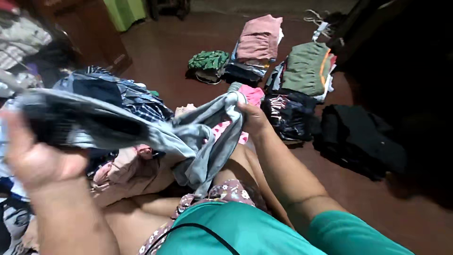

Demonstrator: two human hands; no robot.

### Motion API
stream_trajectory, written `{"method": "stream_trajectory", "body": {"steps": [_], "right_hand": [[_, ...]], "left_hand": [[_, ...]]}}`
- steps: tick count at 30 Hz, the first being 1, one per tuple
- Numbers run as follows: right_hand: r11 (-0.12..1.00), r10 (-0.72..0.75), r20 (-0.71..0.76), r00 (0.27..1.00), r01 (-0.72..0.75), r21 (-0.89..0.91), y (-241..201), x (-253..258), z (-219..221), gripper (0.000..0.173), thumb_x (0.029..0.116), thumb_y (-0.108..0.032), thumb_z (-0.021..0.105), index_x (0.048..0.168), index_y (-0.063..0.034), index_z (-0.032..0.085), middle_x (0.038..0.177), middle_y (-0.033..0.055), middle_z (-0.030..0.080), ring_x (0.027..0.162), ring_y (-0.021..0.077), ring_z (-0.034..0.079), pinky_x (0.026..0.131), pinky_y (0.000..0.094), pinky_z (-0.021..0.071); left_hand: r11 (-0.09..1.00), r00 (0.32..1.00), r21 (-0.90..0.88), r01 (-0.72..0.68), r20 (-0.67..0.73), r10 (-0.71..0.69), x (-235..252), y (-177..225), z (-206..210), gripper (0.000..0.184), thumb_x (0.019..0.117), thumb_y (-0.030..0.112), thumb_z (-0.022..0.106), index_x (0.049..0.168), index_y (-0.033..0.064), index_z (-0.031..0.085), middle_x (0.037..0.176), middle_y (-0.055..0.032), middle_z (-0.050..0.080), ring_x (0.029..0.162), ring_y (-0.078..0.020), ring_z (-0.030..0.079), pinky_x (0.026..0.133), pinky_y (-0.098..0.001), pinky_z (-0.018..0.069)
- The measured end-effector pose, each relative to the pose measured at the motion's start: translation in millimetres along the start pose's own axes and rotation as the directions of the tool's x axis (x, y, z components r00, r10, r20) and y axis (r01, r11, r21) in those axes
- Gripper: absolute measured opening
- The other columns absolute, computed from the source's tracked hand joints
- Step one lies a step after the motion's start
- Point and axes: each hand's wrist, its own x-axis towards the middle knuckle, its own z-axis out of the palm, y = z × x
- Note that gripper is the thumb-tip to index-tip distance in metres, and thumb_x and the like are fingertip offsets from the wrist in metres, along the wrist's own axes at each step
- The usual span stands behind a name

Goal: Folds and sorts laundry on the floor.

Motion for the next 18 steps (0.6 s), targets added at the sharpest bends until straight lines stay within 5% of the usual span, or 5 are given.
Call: {"method": "stream_trajectory", "body": {"steps": [3,6,8,12,18], "right_hand": [[0.677,0.088,-0.229,0.969,-0.227,-0.700,6,2,-14,0.031,0.0972,-0.021,0.067,0.117,0.0033,0.064,0.101,0.0136,0.070,0.093,0.0220,0.067,0.087,0.0446,0.0562],[0.279,0.321,-0.168,0.932,-0.262,-0.924,30,-19,17,0.050,0.0955,-0.029,0.072,0.130,0.0065,0.063,0.136,0.0299,0.057,0.128,0.0446,0.055,0.109,0.0646,0.0399],[0.484,0.446,0.075,0.892,-0.170,-0.858,30,-49,59,0.042,0.1030,-0.025,0.060,0.134,0.0036,0.060,0.134,0.0229,0.061,0.124,0.0300,0.060,0.107,0.0463,0.0457],[0.866,0.355,0.271,0.895,-0.206,-0.455,53,-71,104,0.065,0.0992,-0.017,0.059,0.154,0.0046,0.031,0.142,0.0246,0.053,0.124,0.0215,0.059,0.105,0.0365,0.0488],[0.473,-0.332,0.113,0.937,0.269,-0.839,6,-39,58,0.028,0.0872,0.008,0.062,0.113,0.0037,0.069,0.108,0.0145,0.072,0.096,0.0195,0.070,0.087,0.0407,0.0581]], "left_hand": [[0.996,0.999,0.078,-0.034,-0.017,0.035,-27,0,-11,0.027,0.1052,0.036,0.048,0.124,0.0203,0.061,0.118,0.0020,0.070,0.113,-0.0154,0.067,0.098,-0.0417,0.0577],[0.782,0.958,0.580,0.227,0.013,-0.288,-62,-21,34,0.025,0.0897,0.008,0.058,0.115,0.0102,0.061,0.102,0.0071,0.070,0.093,-0.0007,0.067,0.082,-0.0240,0.0582],[0.563,0.877,0.780,0.275,0.036,-0.479,-71,-47,61,0.021,0.0935,0.003,0.059,0.112,-0.0020,0.067,0.104,-0.0034,0.070,0.094,-0.0041,0.065,0.087,-0.0290,0.0554],[0.554,0.710,0.753,0.355,0.168,-0.683,-80,-85,108,0.029,0.1017,0.004,0.050,0.127,-0.0042,0.062,0.120,-0.0123,0.067,0.109,-0.0103,0.064,0.100,-0.0332,0.0516],[0.309,0.827,0.945,0.106,0.089,-0.555,-35,-78,121,0.027,0.0950,0.000,0.063,0.121,0.0026,0.061,0.088,-0.0160,0.067,0.078,-0.0299,0.065,0.071,-0.0531,0.0539]]}}
